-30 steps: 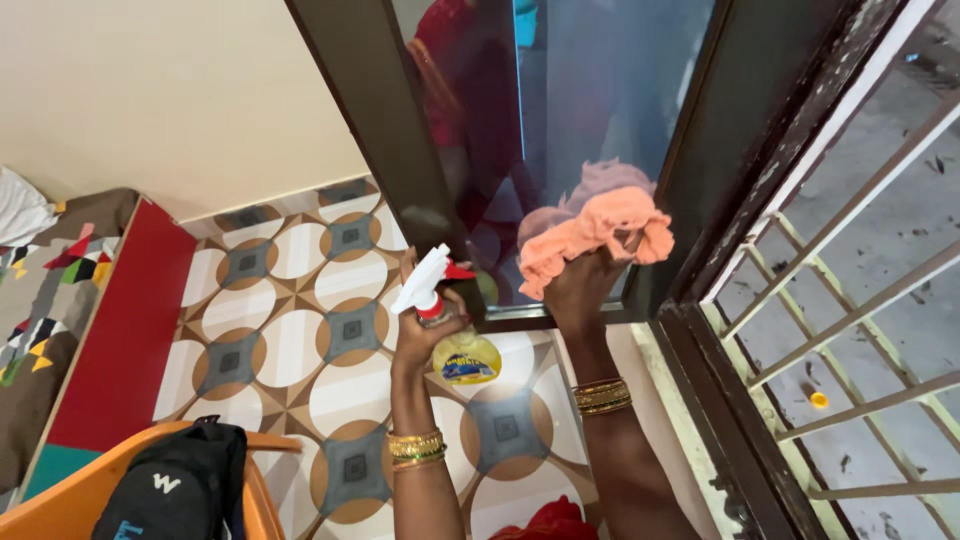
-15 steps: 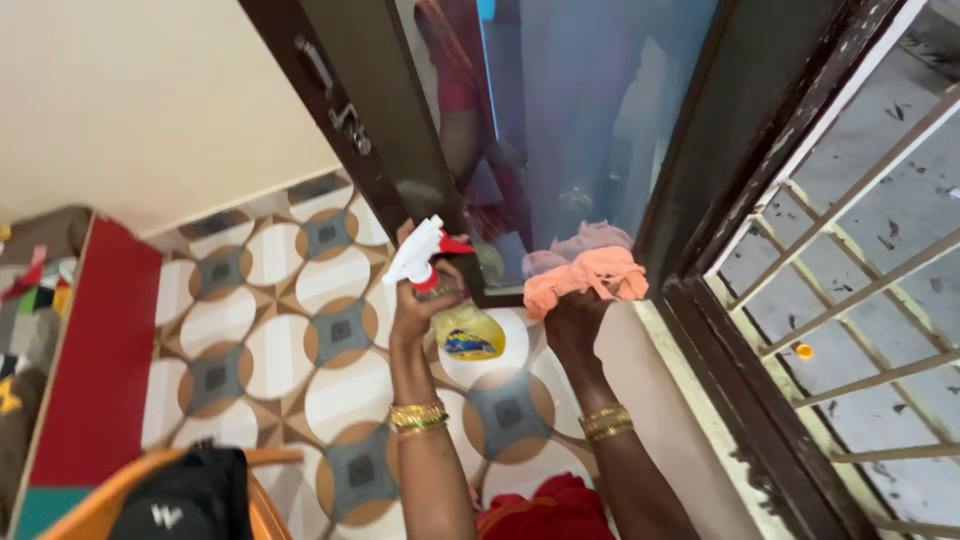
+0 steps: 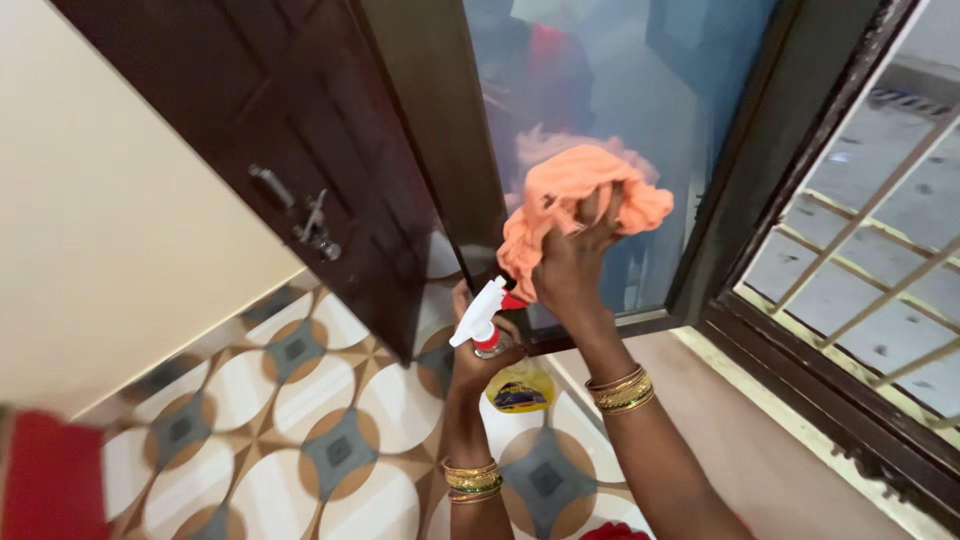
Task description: The person sprays a glass door with a cleaning solution and wipes it with a cloth. They then move to the adjacent metal window grille and wipe it with the same cloth.
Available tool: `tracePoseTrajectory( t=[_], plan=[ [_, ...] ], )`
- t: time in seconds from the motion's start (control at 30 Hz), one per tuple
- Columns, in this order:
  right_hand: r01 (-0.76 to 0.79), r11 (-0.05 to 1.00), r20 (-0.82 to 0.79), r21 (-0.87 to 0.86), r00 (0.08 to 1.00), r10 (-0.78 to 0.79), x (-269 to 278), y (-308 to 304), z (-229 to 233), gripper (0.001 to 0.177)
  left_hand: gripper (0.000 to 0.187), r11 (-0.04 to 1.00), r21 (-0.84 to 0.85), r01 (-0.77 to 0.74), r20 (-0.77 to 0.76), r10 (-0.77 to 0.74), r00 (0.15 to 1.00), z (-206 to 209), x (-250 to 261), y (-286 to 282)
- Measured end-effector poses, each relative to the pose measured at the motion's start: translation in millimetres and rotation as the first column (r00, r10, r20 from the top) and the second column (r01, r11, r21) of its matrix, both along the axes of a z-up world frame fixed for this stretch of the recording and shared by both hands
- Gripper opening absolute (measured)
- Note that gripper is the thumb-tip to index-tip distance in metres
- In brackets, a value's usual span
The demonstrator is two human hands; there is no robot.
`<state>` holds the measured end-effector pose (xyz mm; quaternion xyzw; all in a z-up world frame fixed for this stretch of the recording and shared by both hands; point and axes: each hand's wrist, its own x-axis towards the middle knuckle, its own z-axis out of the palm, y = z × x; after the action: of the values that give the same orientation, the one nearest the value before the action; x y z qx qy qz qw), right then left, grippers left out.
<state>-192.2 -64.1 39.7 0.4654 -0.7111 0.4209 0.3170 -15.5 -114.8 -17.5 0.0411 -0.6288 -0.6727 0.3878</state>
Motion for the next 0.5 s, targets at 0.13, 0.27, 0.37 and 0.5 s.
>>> tracePoseTrajectory(
  t=[0.13,0.27,0.37,0.5],
  plan=[
    [0.078,0.985,-0.051,0.151,0.996,-0.071,-16,-9,-66,0.044,0.117,1.0,-0.028,0.007,0.016,-0.007,1.0,-17,-12,-28],
    [0.097,0.965,-0.065,0.245,0.994,-0.084,-33,-9,-162,0.051,0.123,0.999,0.028,0.036,0.014,-0.036,0.999,-16,-22,-43],
    [0.047,0.874,0.089,0.484,0.991,-0.103,-37,3,-228,0.046,0.116,0.998,0.045,0.048,0.027,-0.049,0.998,-9,-26,-50],
    [0.284,0.915,-0.139,0.287,0.957,-0.254,-51,51,-256,0.046,0.116,0.992,-0.126,0.023,-0.034,-0.027,0.999,2,-30,-49]
  ],
)
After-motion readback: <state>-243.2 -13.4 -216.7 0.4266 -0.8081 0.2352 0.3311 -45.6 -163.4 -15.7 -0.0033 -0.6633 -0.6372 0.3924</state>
